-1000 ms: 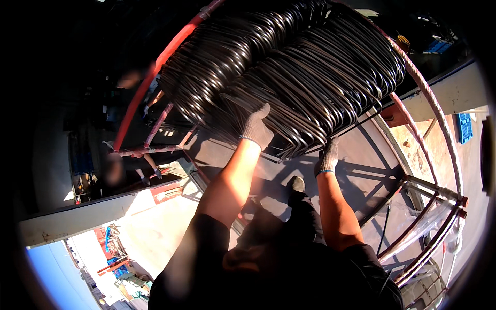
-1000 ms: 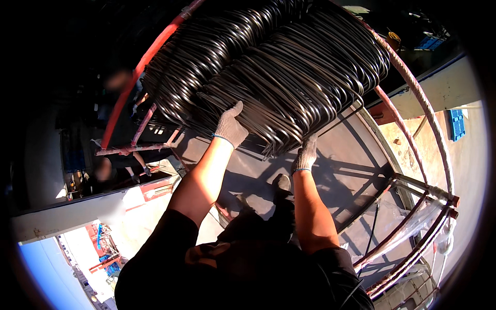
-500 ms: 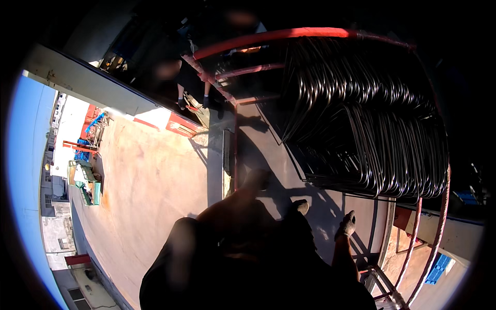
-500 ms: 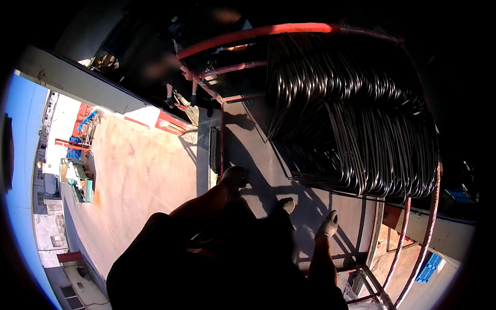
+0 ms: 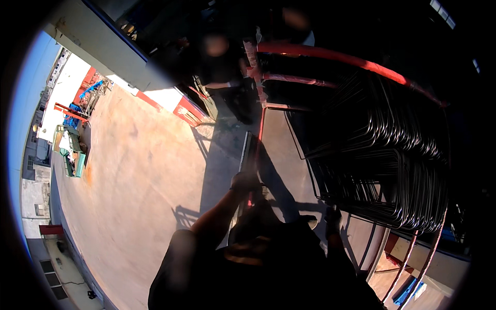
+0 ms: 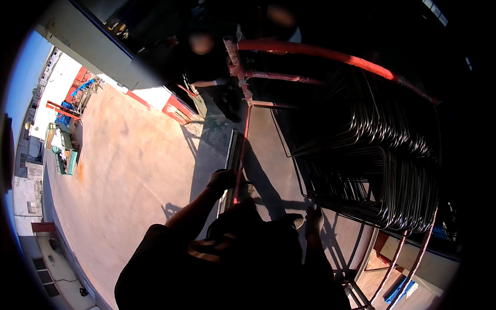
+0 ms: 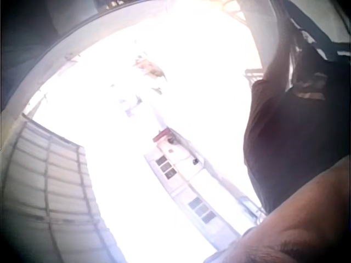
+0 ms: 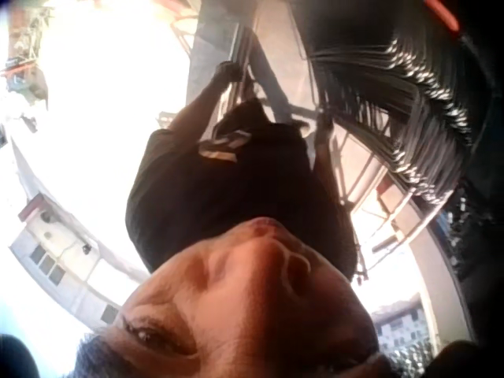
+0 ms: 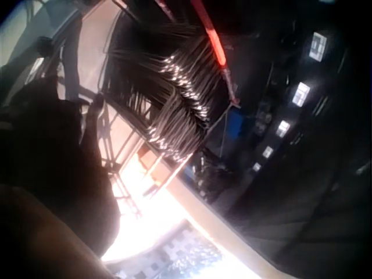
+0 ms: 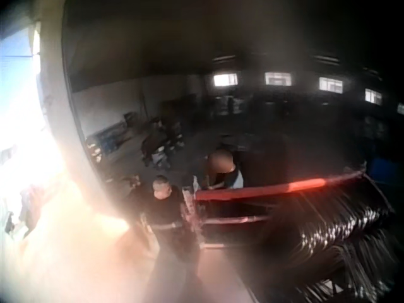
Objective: The person repeatedly picks up U-shaped metal frames from a red rack and stacks them onto a growing pile on the floor. The task involves continuous lifting and placing of the frames in a repetitive manner.
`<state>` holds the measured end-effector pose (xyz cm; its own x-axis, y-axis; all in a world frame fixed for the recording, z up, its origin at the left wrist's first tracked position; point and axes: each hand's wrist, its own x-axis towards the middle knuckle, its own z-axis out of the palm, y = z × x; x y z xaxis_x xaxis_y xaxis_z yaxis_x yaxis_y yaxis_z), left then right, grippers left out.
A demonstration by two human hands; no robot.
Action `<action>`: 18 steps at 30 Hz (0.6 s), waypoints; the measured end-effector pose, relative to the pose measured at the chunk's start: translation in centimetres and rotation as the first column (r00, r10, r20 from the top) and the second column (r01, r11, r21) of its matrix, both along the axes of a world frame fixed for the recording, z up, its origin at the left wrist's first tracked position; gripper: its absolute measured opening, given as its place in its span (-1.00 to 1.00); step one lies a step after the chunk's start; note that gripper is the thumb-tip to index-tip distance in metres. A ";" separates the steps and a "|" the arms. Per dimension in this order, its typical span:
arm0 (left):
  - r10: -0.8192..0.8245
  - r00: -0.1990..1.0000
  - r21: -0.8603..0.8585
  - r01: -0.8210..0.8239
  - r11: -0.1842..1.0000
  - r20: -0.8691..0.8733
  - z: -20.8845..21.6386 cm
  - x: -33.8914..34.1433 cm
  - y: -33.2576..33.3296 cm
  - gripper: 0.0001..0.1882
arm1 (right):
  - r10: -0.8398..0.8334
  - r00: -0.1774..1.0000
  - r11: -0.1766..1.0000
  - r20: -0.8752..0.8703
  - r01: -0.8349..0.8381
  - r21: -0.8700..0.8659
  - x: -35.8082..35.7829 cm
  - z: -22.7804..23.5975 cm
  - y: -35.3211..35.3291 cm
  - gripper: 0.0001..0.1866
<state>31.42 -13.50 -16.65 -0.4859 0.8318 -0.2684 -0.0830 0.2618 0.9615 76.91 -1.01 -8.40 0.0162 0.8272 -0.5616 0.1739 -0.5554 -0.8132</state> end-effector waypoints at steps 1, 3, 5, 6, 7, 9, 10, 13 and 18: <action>-0.005 1.000 0.001 0.005 1.000 -0.014 -0.6 -1.5 0.1 -0.82 | 0.059 0.997 0.992 0.041 -0.063 0.106 -1.6 0.1 -0.6 -0.69; -0.008 0.998 0.002 0.008 1.000 -0.055 -1.3 -4.9 -0.2 -0.79 | 0.163 0.978 0.935 0.126 -0.194 0.298 -4.3 -1.3 -2.1 -0.73; 0.031 0.996 0.005 -0.030 1.000 -0.089 -2.1 -7.6 -2.0 -0.76 | 0.441 0.874 0.839 0.202 -0.482 0.252 -5.0 -4.1 -1.0 -0.71; 0.025 1.000 -0.007 -0.025 1.000 -0.016 -0.4 -7.8 -0.5 -0.74 | 0.448 0.864 0.820 0.229 -0.500 0.280 -4.7 -4.7 -1.5 -0.74; 0.070 0.996 -0.026 -0.069 0.997 0.055 1.7 -8.1 -0.5 -0.72 | 0.496 0.830 0.774 0.253 -0.555 0.303 -5.5 -4.6 -1.2 -0.75; 0.291 0.784 -0.176 -0.232 0.957 0.549 6.3 -8.6 0.0 -0.70 | 0.404 0.911 0.888 0.086 -0.413 0.203 -7.1 -3.3 -1.5 -0.75; 0.224 0.901 -0.114 -0.195 0.974 0.372 3.5 -9.4 -0.9 -0.69 | 0.354 0.935 0.925 0.001 -0.351 0.143 -8.0 -2.5 -1.4 -0.73; 0.125 0.992 -0.070 -0.123 0.990 0.023 -2.7 -10.7 -3.5 -0.69 | 0.444 0.889 0.882 0.107 -0.455 0.123 -8.4 -1.6 0.1 -0.82; 0.149 0.980 0.044 -0.156 0.987 0.130 -6.4 -13.0 -5.0 -0.68 | 0.559 0.816 0.791 0.146 -0.577 0.201 -9.5 -1.0 2.2 -0.71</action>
